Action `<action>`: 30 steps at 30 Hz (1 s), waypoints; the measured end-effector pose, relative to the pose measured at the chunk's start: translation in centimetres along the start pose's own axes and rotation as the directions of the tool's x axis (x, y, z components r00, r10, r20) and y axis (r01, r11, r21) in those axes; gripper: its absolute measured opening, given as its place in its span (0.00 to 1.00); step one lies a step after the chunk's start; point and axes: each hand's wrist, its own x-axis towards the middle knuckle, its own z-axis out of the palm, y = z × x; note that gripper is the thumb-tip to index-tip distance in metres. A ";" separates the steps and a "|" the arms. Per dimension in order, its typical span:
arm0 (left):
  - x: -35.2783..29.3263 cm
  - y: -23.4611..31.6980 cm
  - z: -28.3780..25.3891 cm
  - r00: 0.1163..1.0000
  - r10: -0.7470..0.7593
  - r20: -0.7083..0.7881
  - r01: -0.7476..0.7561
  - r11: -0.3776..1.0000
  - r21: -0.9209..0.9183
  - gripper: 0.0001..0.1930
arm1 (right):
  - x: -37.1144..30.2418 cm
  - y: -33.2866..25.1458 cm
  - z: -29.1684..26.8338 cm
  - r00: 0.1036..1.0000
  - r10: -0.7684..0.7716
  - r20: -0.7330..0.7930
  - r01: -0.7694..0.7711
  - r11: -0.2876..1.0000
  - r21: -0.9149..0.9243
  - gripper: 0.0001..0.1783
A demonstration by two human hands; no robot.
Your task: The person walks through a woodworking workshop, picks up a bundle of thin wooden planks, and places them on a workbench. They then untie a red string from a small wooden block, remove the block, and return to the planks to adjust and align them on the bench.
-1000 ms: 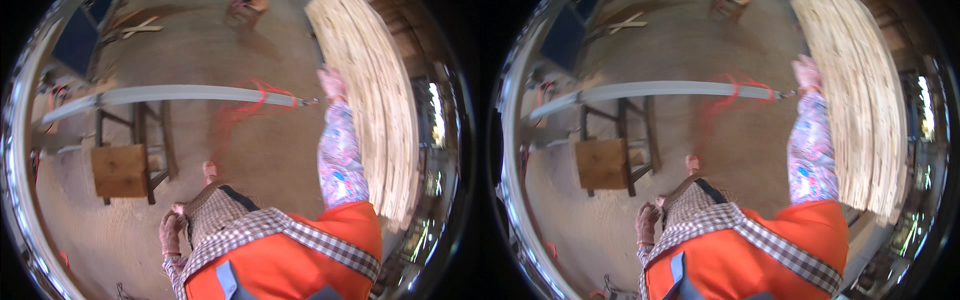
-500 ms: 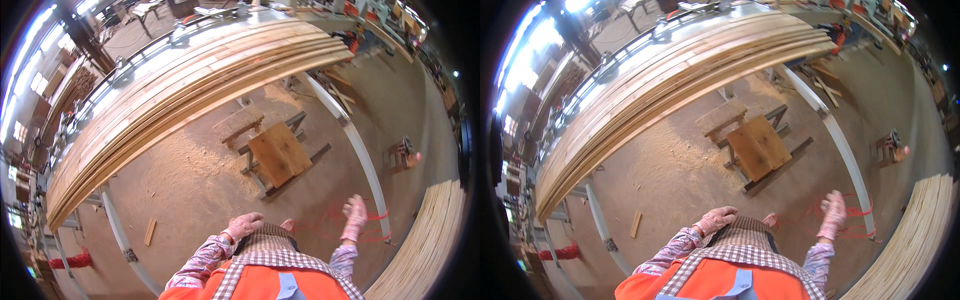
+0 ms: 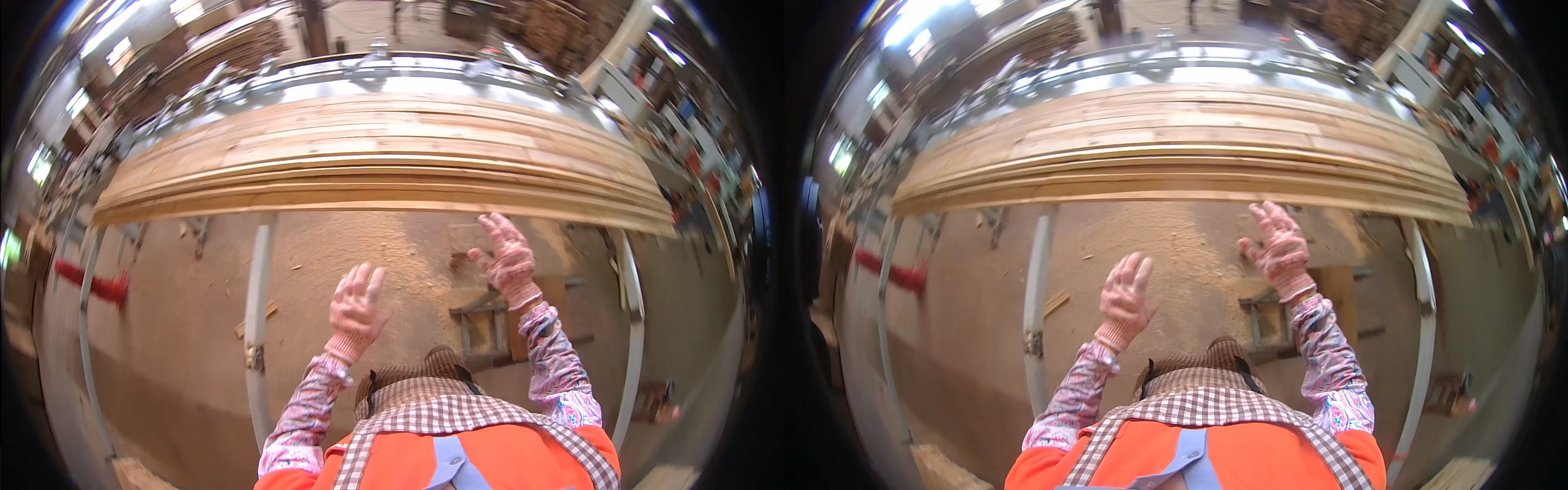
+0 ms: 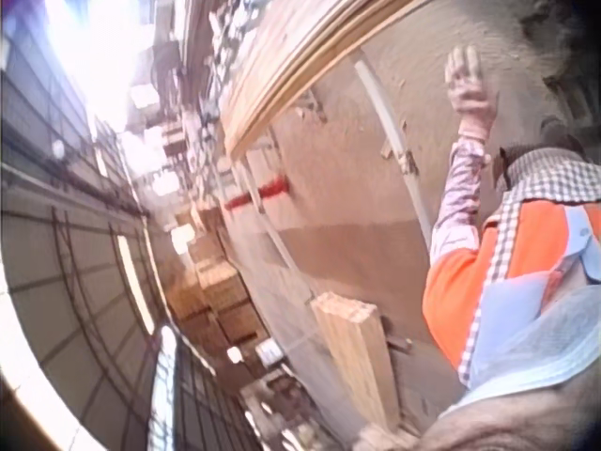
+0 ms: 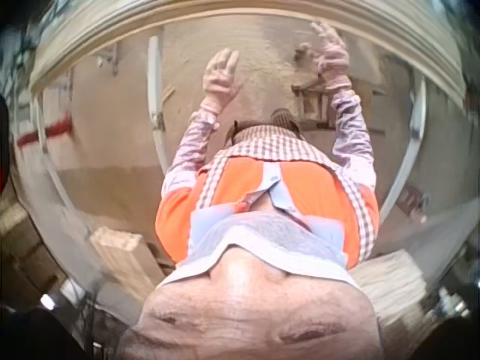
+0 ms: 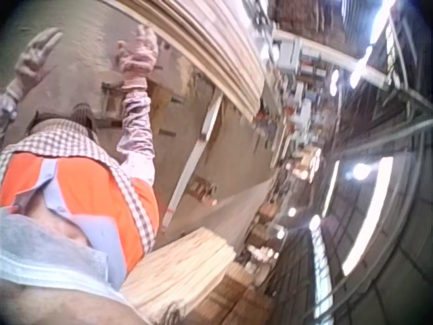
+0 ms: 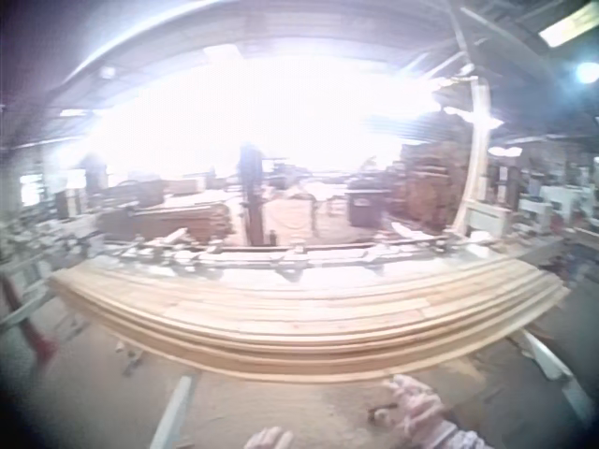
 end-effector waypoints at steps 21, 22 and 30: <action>29.8 -11.9 -0.7 0.938 0.032 0.344 -0.189 0.881 0.433 0.31 | 31.8 2.7 10.0 0.624 -0.442 0.645 0.093 0.861 0.500 0.17; 30.4 -12.3 -0.2 0.904 -0.031 0.427 -0.126 0.934 0.335 0.33 | 32.5 2.6 10.0 0.593 -0.398 0.700 0.021 0.877 0.481 0.17; 31.6 -13.5 1.1 0.888 -0.007 0.460 -0.062 0.989 0.136 0.29 | 34.9 3.0 10.8 0.475 -0.264 0.839 -0.186 0.902 0.389 0.19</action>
